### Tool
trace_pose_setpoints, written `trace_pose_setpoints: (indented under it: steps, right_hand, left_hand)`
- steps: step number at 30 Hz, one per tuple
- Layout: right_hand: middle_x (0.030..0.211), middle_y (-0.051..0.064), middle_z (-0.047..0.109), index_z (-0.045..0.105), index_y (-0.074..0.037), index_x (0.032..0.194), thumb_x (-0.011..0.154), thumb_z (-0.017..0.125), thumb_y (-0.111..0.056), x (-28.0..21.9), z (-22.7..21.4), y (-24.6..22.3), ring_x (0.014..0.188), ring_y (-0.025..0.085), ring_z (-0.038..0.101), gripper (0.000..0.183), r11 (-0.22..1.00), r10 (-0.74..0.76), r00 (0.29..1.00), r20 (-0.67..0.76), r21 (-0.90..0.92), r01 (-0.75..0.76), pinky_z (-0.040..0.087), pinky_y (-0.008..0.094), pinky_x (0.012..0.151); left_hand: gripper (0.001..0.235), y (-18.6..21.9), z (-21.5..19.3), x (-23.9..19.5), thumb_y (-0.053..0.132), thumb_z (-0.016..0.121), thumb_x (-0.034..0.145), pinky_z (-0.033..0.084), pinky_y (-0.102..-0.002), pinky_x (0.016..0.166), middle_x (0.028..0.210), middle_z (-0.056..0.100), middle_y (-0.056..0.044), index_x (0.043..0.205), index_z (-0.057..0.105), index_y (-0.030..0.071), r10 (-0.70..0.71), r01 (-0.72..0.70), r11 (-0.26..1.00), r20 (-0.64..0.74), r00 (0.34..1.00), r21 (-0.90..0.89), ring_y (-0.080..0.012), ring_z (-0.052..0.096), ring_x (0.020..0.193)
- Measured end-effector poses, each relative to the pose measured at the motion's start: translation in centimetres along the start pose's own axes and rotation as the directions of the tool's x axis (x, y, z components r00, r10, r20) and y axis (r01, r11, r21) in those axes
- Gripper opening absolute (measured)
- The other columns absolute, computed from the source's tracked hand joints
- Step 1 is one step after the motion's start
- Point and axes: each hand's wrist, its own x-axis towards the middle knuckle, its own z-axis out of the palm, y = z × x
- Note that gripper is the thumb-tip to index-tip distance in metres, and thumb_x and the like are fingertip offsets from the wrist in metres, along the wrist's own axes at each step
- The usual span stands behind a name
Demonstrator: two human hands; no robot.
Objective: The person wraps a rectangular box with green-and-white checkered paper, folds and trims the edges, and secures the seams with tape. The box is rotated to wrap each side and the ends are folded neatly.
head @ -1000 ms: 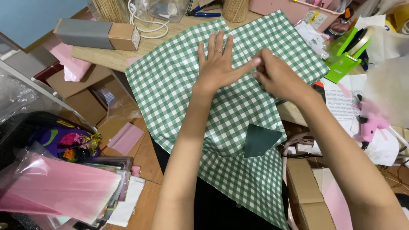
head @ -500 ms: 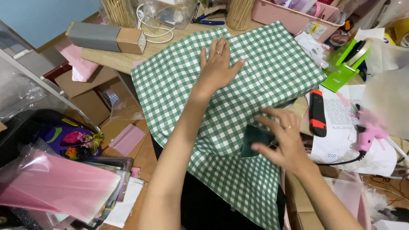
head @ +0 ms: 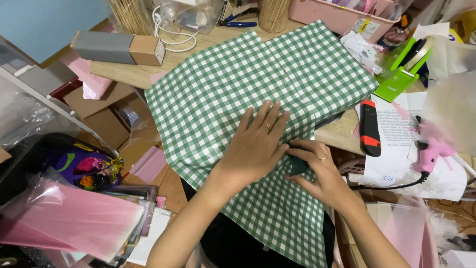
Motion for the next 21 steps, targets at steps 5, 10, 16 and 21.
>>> trace_pose_setpoints:
  steps: [5, 10, 16, 21]
  right_hand:
    - [0.12, 0.006, 0.066, 0.069, -0.013, 0.122, 0.087, 0.07, -0.005, 0.9, 0.7, -0.5, 0.114, 0.029, 0.062, 0.036, 0.996, -0.026, 0.971, -0.237, 0.072, 0.044, 0.045, 0.042, 0.099]
    - [0.1, 0.006, 0.073, 0.074, -0.009, 0.105, 0.085, 0.074, 0.0, 1.6, 1.3, -1.1, 0.097, 0.029, 0.069, 0.022, 0.994, 0.058, 0.93, -0.364, 0.106, -0.02, 0.053, 0.04, 0.087]
    - [0.09, 0.019, 0.073, 0.068, 0.003, 0.093, 0.094, 0.071, -0.003, 1.6, 1.1, -0.7, 0.089, 0.029, 0.071, 0.006, 0.885, 0.355, 0.863, -0.361, 0.428, -0.185, 0.054, 0.043, 0.082]
    - [0.081, 0.012, 0.068, 0.065, 0.002, 0.088, 0.094, 0.072, -0.002, 0.3, 1.5, 1.8, 0.082, 0.016, 0.057, 0.011, 0.729, 0.533, 0.783, -0.32, 0.643, -0.234, 0.05, 0.037, 0.079]
  left_hand:
    - [0.068, -0.8, 2.2, 0.2, 0.015, 0.063, 0.095, 0.011, -0.064, 0.119, 0.16, 0.029, -0.032, 0.154, 0.036, -0.005, -0.018, 0.032, 0.992, -0.113, 0.993, 0.125, -0.0452, 0.023, 0.15]
    - [0.079, -1.1, 3.2, -0.1, 0.01, 0.069, 0.09, 0.007, -0.062, 0.121, 0.163, 0.025, -0.029, 0.157, 0.029, -0.003, -0.034, 0.048, 0.991, -0.11, 0.993, 0.127, -0.0423, 0.021, 0.152]
    - [0.083, -1.7, 3.9, -0.6, 0.012, 0.069, 0.091, 0.008, -0.057, 0.124, 0.166, 0.023, -0.021, 0.16, 0.024, 0.003, -0.058, 0.08, 0.986, -0.149, 0.987, 0.145, -0.0346, 0.022, 0.154]
    - [0.082, -1.8, 4.1, -0.5, 0.013, 0.07, 0.092, 0.01, -0.057, 0.124, 0.166, 0.024, -0.02, 0.16, 0.026, 0.003, -0.046, 0.076, 0.983, -0.178, 0.983, 0.165, -0.0338, 0.023, 0.153]
